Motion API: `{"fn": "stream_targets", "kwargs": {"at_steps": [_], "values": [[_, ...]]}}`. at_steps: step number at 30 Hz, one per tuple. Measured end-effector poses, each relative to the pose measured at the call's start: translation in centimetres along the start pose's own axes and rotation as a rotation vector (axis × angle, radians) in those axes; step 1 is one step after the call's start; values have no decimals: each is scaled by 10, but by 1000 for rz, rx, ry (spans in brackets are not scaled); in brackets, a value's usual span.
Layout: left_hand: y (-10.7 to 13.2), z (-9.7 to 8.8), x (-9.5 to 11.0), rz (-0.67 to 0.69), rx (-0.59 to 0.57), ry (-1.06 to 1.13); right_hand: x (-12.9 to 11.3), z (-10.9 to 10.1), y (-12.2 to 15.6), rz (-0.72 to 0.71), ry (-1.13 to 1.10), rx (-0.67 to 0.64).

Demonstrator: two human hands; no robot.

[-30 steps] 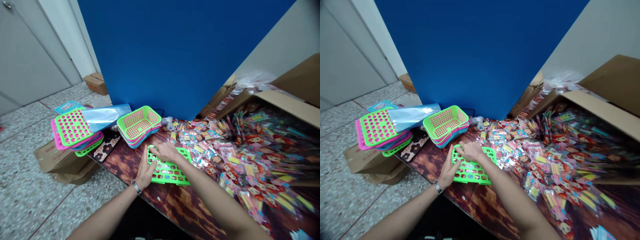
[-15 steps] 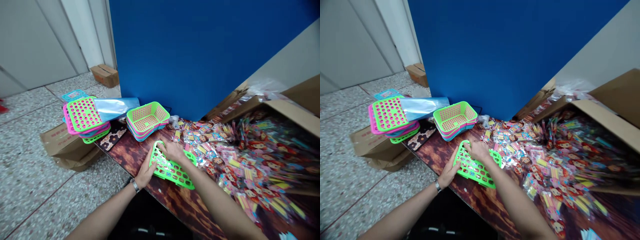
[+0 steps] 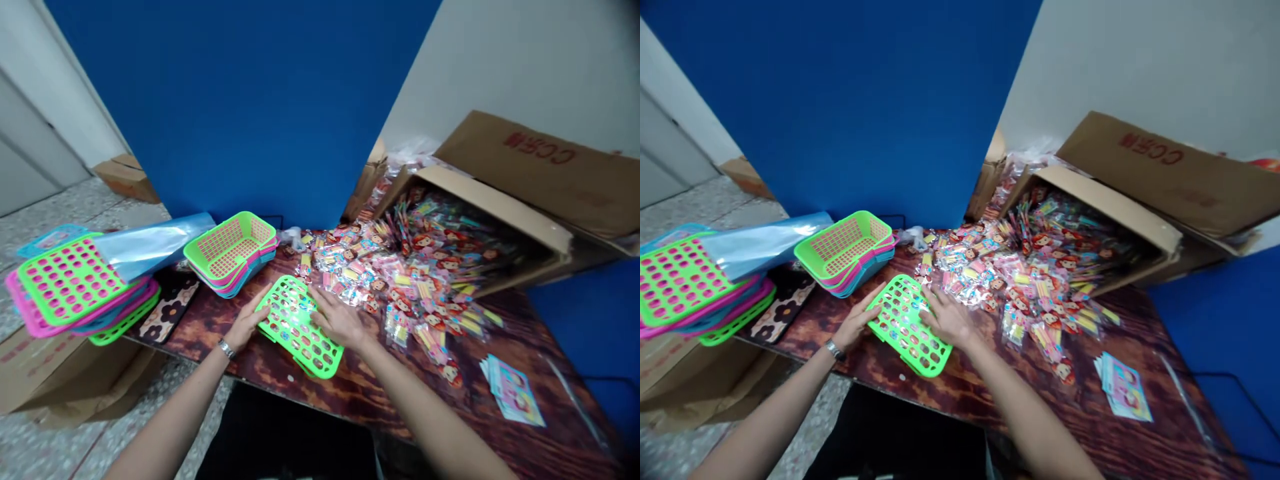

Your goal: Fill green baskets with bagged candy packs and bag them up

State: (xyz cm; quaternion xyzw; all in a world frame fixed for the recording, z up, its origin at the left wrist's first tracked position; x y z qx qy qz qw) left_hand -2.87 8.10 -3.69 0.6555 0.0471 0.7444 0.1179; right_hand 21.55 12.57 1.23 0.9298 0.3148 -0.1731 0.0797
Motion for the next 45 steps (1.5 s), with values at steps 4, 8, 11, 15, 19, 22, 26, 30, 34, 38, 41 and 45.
{"fn": "stream_targets", "kwargs": {"at_steps": [4,8,11,15,19,22,26,30,34,38,41,45], "values": [[-21,-4,9,6,-25,-142,-11,7,5,147,46,11],[-27,12,23,253,178,-654,-16,6,11,253,4,96],[-7,41,29,588,328,-1089,-17,12,20,294,-56,175],[11,74,26,693,40,-1389,-12,24,31,242,-230,291],[6,76,27,616,-121,-1369,-7,39,46,203,-377,348],[6,67,37,613,-179,-1286,-7,53,57,180,-410,364],[21,27,78,763,129,-1241,-4,67,65,177,-408,366],[42,-57,133,621,755,-1392,-3,71,64,159,-390,368],[48,-120,151,96,744,-1629,-3,70,62,148,-357,351],[42,-137,145,-28,673,-1652,-1,73,61,141,-335,370],[37,-139,144,-60,649,-1638,0,75,61,138,-317,382],[31,-145,150,-87,650,-1577,-1,73,62,136,-298,381]]}}
Point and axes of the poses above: each hand's wrist, its own y-axis away from the middle knuckle, its own z-axis out of the palm, x = y × z, the point moved 1 cm from there along -y, towards the middle knuckle, and after that the axes turned 4 degrees about -z, right-handed, at the moved point
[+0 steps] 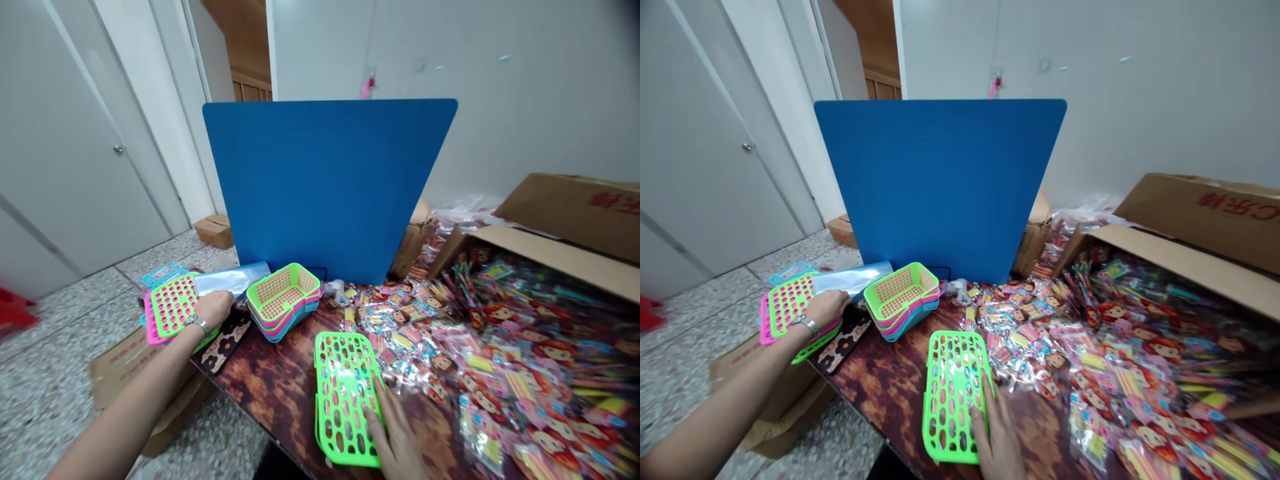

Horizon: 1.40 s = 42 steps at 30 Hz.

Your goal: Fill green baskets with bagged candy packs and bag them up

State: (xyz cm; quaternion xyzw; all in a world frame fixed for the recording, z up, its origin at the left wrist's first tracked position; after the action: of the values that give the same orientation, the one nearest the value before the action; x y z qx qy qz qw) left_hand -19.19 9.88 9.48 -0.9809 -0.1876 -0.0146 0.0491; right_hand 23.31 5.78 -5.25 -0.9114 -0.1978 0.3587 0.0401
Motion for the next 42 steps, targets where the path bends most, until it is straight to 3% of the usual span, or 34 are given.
{"fn": "stream_targets", "kwargs": {"at_steps": [10,14,17,20,23,26,30,33,37,42], "values": [[-11,-13,-5,-69,32,257,6,2,0,-46,8,1],[-9,-18,-6,-61,64,367,-1,-13,-10,-110,119,24],[-5,-22,-3,-53,98,414,-46,-35,-43,-290,235,138],[1,-28,6,-22,119,434,-121,-46,-98,-621,167,5],[8,-34,16,19,124,450,-189,-36,-160,-771,103,-28],[12,-35,20,41,141,485,-223,-9,-204,-834,285,-58],[11,-34,14,74,148,576,-223,27,-231,-903,482,12],[6,-37,7,103,162,643,-212,40,-241,-1014,515,49],[-4,-49,-9,38,286,690,-197,41,-253,-1136,519,-24],[-16,-74,-26,-68,478,667,-173,30,-262,-1071,638,-158]]}}
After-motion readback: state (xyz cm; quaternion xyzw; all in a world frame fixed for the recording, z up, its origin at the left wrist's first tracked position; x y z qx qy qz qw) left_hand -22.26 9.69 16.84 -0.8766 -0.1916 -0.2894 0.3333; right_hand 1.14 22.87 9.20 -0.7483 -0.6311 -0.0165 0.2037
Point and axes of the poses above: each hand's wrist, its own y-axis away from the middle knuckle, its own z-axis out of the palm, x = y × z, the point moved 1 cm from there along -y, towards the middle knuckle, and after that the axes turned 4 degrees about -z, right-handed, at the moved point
